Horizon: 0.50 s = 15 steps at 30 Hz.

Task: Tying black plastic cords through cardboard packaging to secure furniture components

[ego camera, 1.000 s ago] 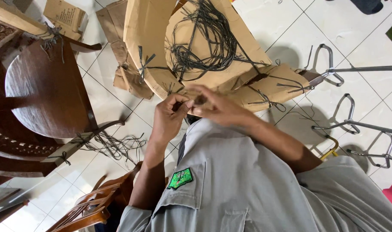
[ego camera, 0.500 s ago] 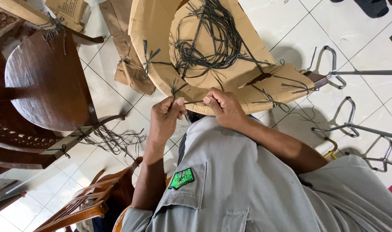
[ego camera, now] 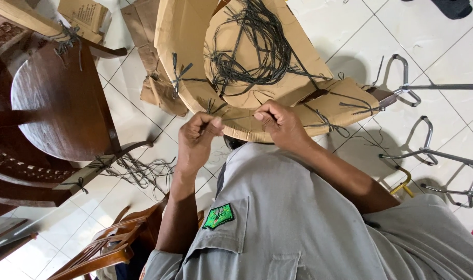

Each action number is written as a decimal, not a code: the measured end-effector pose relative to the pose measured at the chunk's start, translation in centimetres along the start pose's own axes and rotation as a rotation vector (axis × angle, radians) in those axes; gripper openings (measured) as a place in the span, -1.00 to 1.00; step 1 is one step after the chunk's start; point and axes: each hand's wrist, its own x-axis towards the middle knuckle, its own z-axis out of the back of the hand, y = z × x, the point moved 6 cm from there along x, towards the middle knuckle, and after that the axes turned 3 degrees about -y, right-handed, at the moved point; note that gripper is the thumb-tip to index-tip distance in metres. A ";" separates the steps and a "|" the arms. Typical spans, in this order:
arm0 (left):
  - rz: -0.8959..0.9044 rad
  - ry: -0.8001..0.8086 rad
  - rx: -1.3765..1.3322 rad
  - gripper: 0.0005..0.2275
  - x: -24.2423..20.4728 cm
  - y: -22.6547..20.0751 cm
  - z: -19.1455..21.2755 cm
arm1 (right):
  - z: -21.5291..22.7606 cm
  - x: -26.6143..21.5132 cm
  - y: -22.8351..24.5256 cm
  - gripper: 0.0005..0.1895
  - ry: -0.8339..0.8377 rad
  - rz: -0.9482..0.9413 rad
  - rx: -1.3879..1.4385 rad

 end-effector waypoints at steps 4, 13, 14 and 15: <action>-0.005 -0.102 0.023 -0.70 0.4 0.5 1.2 | 1.5 0.5 -1.1 -0.90 -0.033 0.036 -0.027; -0.003 -0.115 0.085 -0.69 0.1 -0.2 1.6 | 6.0 3.1 -5.0 -0.87 0.011 0.025 -0.155; -0.002 -0.115 0.040 -0.75 -0.1 0.5 2.0 | 6.4 3.2 -5.2 -0.87 -0.002 0.034 -0.209; -0.012 -0.106 0.036 -0.75 0.2 0.5 2.6 | 6.8 3.8 -5.5 -0.87 -0.013 0.040 -0.216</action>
